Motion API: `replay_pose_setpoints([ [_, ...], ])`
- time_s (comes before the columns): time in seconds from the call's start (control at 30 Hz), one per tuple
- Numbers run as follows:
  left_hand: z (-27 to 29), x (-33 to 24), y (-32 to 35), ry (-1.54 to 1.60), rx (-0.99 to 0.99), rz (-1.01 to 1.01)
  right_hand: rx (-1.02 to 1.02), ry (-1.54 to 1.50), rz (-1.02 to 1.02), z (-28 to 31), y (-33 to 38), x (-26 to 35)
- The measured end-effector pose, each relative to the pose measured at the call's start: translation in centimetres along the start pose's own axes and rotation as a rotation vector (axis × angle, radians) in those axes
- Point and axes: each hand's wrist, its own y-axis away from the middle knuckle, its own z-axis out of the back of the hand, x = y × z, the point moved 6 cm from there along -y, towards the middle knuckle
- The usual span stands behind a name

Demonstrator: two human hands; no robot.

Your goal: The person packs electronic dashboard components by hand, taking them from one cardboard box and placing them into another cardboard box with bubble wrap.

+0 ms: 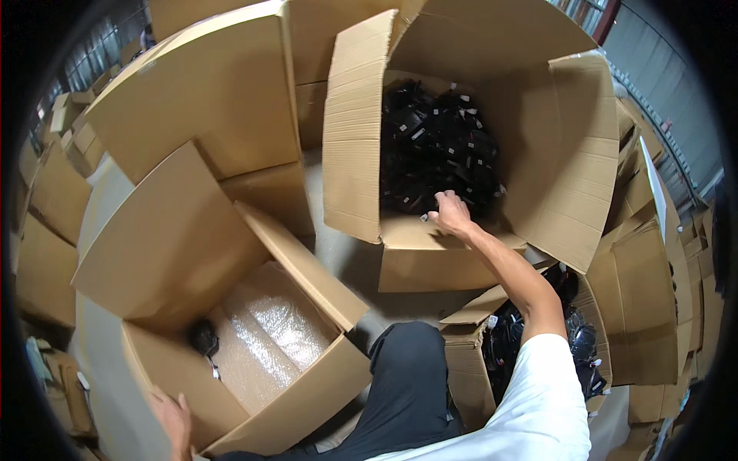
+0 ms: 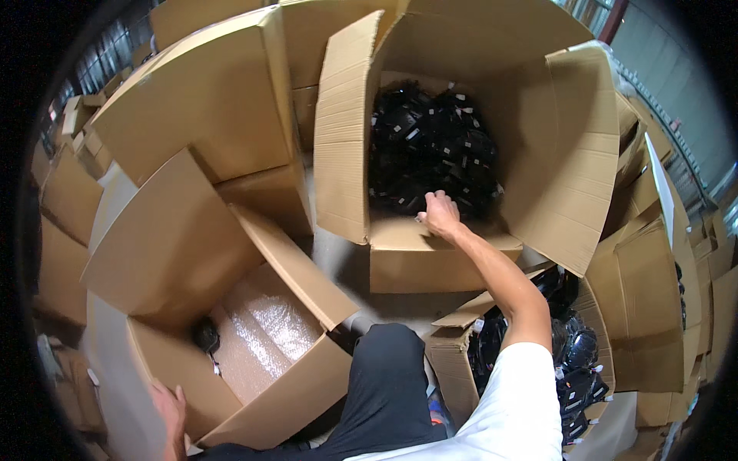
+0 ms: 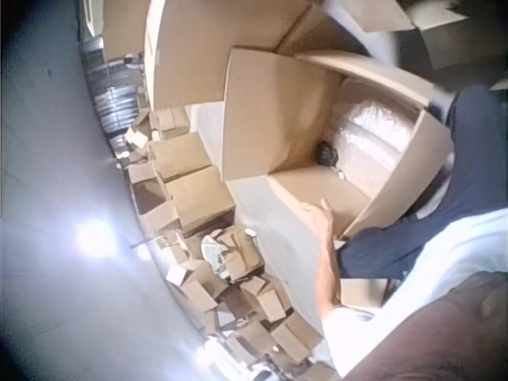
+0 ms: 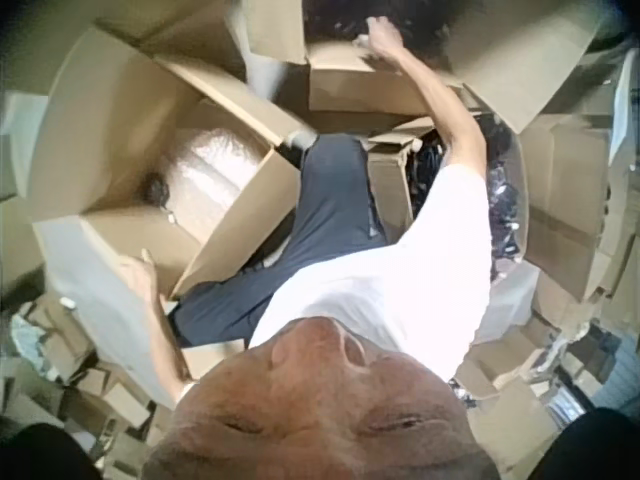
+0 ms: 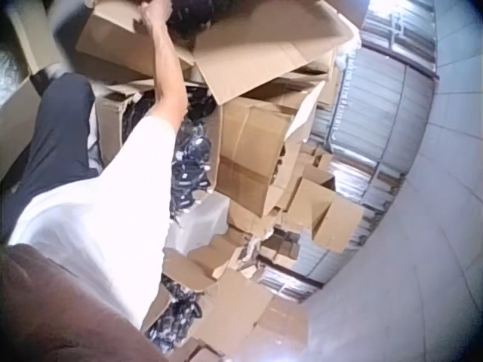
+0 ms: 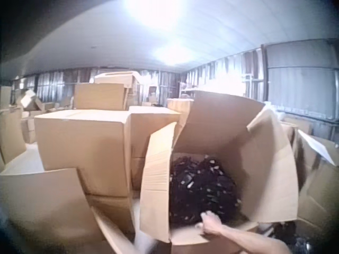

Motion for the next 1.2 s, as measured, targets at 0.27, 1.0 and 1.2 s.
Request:
replay_pose_setpoints([
  [0.27, 11.1, -32.2, 5.5, 0.695, 0.377, -0.537, -0.321, 0.390, -0.046, -3.0, -7.9, -7.8],
  [1.0, 10.4, -33.1, 5.5, 0.348, 0.507, -0.614, -0.173, 0.325, 0.125, -4.3, -14.2, -13.8],
  [1.2, 11.2, -33.2, 5.7, 0.394, 0.420, -0.616, -0.207, 0.210, 0.278, -0.8, -4.1, -9.1],
])
